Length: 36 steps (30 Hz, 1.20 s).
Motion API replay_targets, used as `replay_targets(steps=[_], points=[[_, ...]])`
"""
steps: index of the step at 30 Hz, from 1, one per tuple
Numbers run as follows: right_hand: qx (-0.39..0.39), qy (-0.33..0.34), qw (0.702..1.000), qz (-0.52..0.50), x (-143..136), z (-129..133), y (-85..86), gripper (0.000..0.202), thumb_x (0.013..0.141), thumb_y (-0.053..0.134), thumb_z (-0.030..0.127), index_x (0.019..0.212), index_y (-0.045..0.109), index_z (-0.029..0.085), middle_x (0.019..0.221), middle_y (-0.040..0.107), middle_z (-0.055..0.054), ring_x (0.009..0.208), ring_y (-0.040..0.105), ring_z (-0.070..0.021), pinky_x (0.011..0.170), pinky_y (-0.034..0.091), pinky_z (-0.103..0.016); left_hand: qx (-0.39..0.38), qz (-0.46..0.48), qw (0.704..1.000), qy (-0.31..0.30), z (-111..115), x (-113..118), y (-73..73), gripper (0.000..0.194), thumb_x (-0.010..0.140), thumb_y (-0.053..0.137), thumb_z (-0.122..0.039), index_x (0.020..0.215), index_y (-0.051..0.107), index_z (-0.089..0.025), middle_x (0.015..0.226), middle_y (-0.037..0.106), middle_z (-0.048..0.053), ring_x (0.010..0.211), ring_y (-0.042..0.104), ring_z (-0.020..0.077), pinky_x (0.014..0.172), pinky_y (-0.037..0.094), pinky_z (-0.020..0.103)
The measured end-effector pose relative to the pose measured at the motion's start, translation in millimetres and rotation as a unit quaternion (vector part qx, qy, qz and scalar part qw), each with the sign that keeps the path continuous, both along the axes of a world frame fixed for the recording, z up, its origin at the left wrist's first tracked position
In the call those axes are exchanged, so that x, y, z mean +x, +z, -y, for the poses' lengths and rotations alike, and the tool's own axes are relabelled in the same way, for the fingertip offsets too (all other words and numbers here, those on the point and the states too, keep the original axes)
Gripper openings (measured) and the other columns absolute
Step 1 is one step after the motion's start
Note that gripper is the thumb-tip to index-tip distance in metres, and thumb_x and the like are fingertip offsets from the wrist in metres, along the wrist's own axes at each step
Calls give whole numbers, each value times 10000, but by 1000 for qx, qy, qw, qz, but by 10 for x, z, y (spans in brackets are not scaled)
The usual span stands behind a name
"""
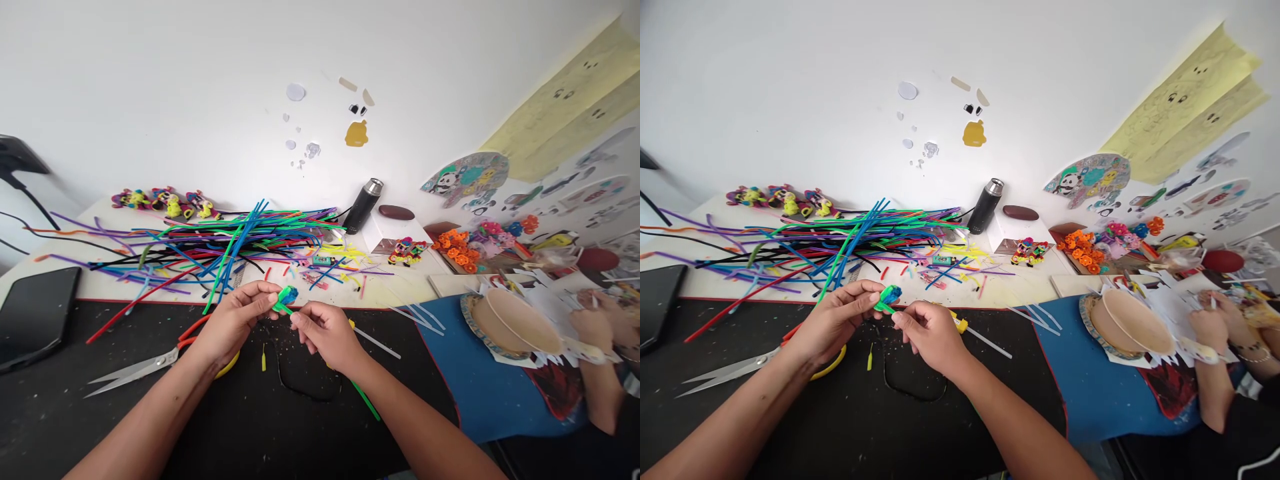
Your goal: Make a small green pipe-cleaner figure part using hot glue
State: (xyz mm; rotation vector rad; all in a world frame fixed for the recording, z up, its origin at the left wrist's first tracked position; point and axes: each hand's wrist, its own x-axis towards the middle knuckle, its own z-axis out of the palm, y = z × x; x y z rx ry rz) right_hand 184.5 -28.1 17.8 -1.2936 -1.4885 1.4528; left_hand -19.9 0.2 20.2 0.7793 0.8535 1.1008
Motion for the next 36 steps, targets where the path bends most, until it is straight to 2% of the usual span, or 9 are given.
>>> replay_targets(steps=[4, 12, 20, 30, 36], points=[[22, -17, 999, 21, 15, -3, -3, 506, 941, 674, 680, 831, 707, 187, 570, 549, 46, 451, 438, -97, 457, 340, -231, -13, 6, 1000, -10, -5, -15, 2, 310, 672, 989, -367, 875, 851, -177, 854, 752, 45, 687, 646, 148, 653, 552, 250], [25, -28, 999, 39, 4, 4, -20, 506, 936, 666, 685, 824, 709, 193, 528, 504, 56, 443, 421, -103, 454, 333, -234, -39, 25, 999, -26, -3, -21, -6, 285, 664, 984, -326, 861, 852, -168, 845, 776, 59, 673, 655, 144, 656, 557, 243], [30, -32, 999, 24, -6, -19, -33, 485, 937, 674, 660, 798, 692, 196, 504, 461, 69, 438, 401, -104, 459, 318, -237, -58, 30, 997, -36, 19, -12, 9, 343, 607, 1021, -360, 841, 856, -170, 835, 767, 43, 697, 661, 132, 666, 572, 210], [63, -61, 994, 61, 2, -20, -90, 483, 927, 677, 656, 801, 707, 190, 540, 481, 48, 502, 428, -124, 498, 330, -252, -50, 30, 997, -48, 29, -6, 4, 261, 697, 974, -308, 882, 860, -164, 844, 787, 70, 703, 693, 153, 661, 574, 214], [65, -64, 995, 48, 6, -16, -75, 459, 926, 687, 626, 778, 684, 192, 531, 448, 59, 493, 402, -120, 491, 314, -250, -71, 49, 994, -59, 32, 7, 13, 342, 648, 1020, -319, 884, 862, -128, 782, 799, 81, 675, 714, 148, 632, 594, 197]])
